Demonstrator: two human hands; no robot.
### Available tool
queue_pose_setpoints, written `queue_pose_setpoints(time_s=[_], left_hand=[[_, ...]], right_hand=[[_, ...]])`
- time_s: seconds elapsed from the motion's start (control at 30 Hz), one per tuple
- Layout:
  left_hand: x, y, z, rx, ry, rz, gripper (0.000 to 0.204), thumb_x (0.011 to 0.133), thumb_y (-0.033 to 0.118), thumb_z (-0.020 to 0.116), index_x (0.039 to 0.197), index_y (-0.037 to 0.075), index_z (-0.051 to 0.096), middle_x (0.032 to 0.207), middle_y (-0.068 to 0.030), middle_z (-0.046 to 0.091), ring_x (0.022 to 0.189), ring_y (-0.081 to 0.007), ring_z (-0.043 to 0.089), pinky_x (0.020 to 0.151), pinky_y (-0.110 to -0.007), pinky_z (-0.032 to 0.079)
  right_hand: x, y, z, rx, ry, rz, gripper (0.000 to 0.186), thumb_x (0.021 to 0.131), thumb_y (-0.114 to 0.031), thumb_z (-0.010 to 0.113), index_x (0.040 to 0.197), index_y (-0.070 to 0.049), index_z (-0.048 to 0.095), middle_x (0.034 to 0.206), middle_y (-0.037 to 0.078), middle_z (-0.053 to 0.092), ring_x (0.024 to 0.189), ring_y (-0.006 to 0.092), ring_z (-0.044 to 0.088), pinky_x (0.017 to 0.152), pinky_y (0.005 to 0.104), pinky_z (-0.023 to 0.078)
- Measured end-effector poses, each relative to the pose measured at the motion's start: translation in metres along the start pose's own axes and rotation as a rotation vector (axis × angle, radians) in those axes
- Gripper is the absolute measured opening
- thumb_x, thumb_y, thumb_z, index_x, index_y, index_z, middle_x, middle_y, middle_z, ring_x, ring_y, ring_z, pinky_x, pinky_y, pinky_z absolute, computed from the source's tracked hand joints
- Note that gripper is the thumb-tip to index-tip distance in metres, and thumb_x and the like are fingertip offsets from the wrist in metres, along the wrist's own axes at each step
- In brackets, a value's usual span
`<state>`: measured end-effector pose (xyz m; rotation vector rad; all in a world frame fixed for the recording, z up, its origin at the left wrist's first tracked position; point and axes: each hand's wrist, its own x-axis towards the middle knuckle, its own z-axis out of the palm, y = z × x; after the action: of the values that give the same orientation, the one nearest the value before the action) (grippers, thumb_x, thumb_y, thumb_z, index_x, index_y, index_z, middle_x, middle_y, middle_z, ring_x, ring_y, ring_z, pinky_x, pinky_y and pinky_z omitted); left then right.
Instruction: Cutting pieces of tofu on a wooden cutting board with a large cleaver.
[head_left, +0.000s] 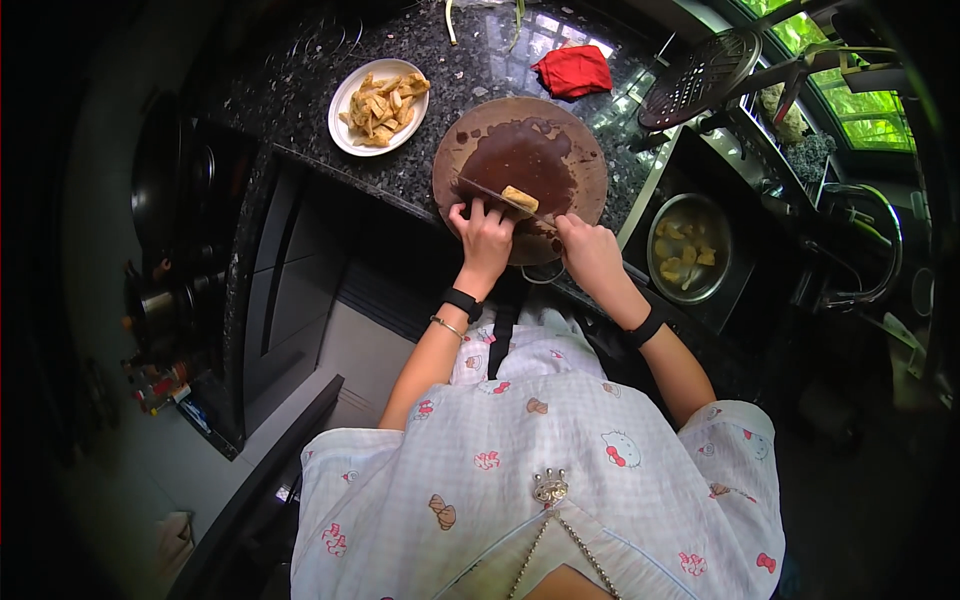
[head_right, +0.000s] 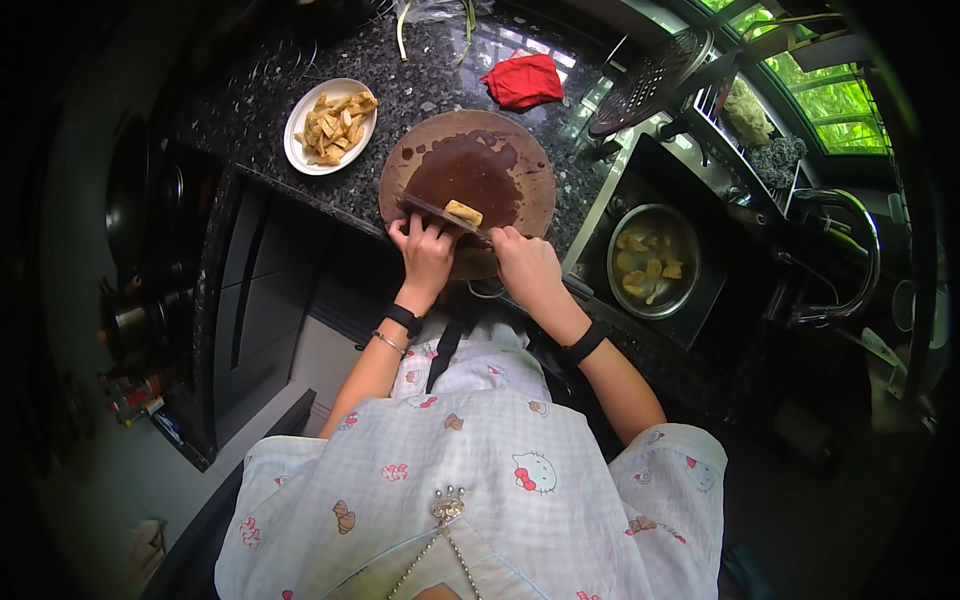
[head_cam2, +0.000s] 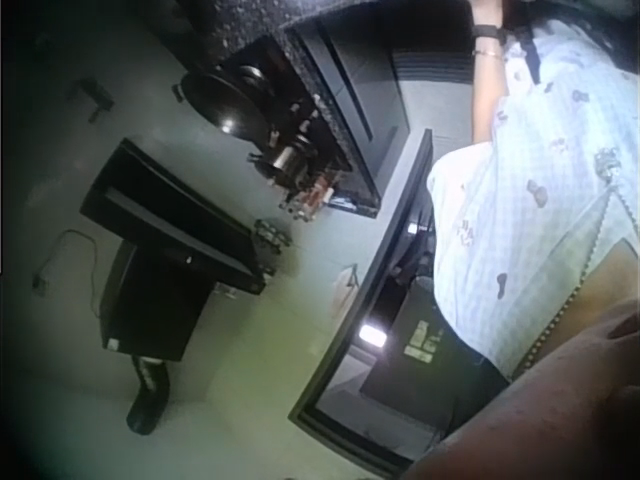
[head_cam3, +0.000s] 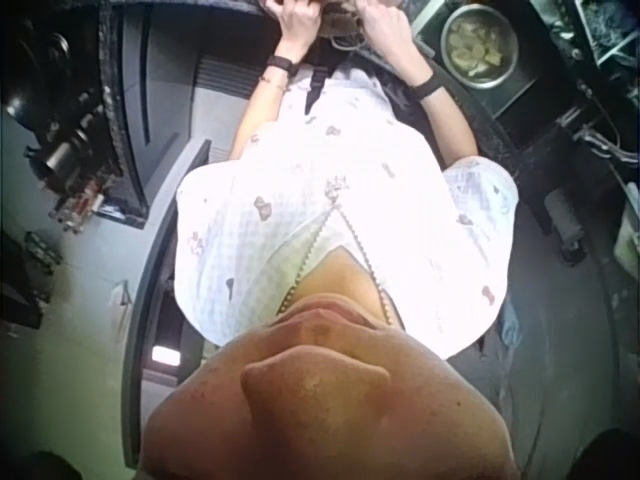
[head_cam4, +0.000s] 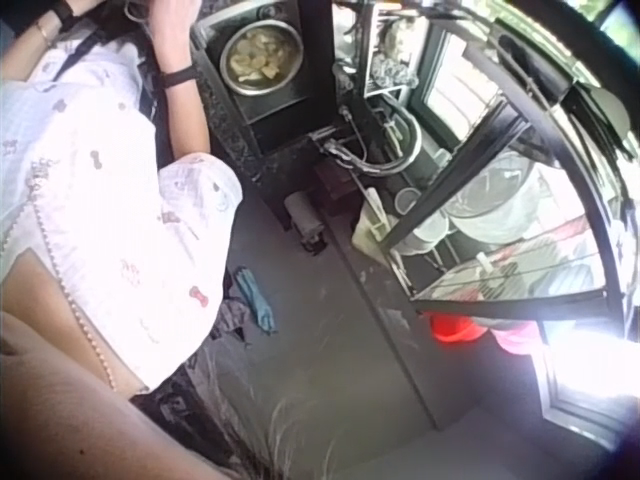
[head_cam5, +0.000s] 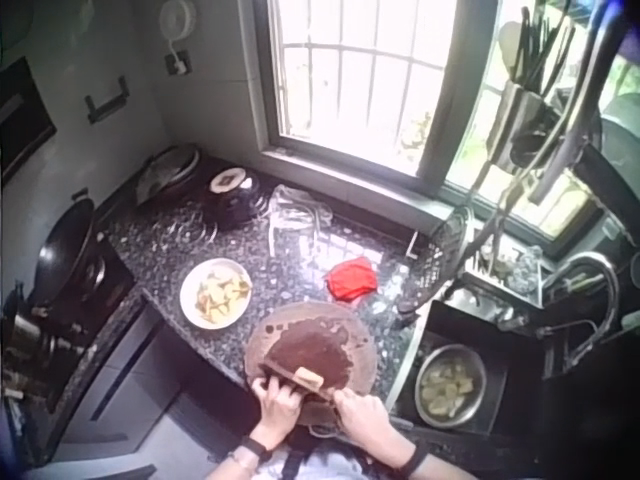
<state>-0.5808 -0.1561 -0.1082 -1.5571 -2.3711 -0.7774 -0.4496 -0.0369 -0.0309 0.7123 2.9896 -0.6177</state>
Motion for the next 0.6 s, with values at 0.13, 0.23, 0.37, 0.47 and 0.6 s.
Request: queue_pose_setpoints(time_s=[0.13, 0.23, 0.37, 0.47, 0.6], left_hand=[[0.001, -0.002, 0.001, 0.027, -0.017, 0.03, 0.015, 0.074, 0.006, 0.055, 0.079, 0.008, 0.069, 0.072, -0.0066, 0.059, 0.092, -0.029, 0.051, 0.087, -0.054, 0.028], [0.003, -0.001, -0.001, 0.039, 0.031, 0.051, 0.016, 0.074, 0.006, 0.055, 0.08, 0.009, 0.069, 0.073, -0.0063, 0.06, 0.091, -0.0282, 0.051, 0.084, -0.052, 0.029], [-0.003, -0.003, 0.003, 0.022, 0.035, 0.038, 0.017, 0.075, 0.006, 0.054, 0.082, 0.011, 0.069, 0.076, -0.0054, 0.061, 0.092, -0.0265, 0.05, 0.081, -0.049, 0.029], [-0.006, -0.002, 0.003, -0.009, -0.035, -0.019, 0.016, 0.076, 0.009, 0.06, 0.086, 0.013, 0.071, 0.084, -0.0043, 0.064, 0.094, -0.0268, 0.051, 0.081, -0.046, 0.028], [-0.006, 0.004, 0.002, 0.018, -0.031, -0.032, 0.008, 0.077, 0.01, 0.06, 0.081, 0.011, 0.067, 0.084, -0.0031, 0.062, 0.093, -0.0253, 0.051, 0.081, -0.046, 0.029]], right_hand=[[-0.005, 0.002, -0.004, -0.001, 0.025, -0.015, 0.016, 0.072, -0.002, 0.058, 0.084, -0.003, 0.047, 0.079, 0.013, 0.057, 0.065, 0.0348, 0.06, 0.057, 0.0442, 0.047], [-0.008, 0.005, -0.009, -0.075, -0.028, -0.044, 0.012, 0.075, -0.003, 0.053, 0.087, -0.003, 0.053, 0.079, 0.012, 0.059, 0.064, 0.0306, 0.063, 0.056, 0.0395, 0.051], [-0.005, 0.006, -0.003, -0.068, -0.033, -0.054, 0.013, 0.073, -0.002, 0.055, 0.085, -0.003, 0.05, 0.079, 0.013, 0.058, 0.064, 0.0324, 0.062, 0.055, 0.0416, 0.049], [0.007, 0.006, 0.016, -0.078, -0.004, -0.064, 0.012, 0.073, -0.003, 0.055, 0.085, -0.004, 0.051, 0.079, 0.012, 0.058, 0.062, 0.0321, 0.062, 0.054, 0.0413, 0.049], [0.027, 0.006, 0.027, -0.104, 0.053, -0.109, 0.008, 0.076, -0.006, 0.054, 0.083, -0.004, 0.053, 0.077, 0.011, 0.059, 0.061, 0.0291, 0.063, 0.052, 0.0381, 0.051]])
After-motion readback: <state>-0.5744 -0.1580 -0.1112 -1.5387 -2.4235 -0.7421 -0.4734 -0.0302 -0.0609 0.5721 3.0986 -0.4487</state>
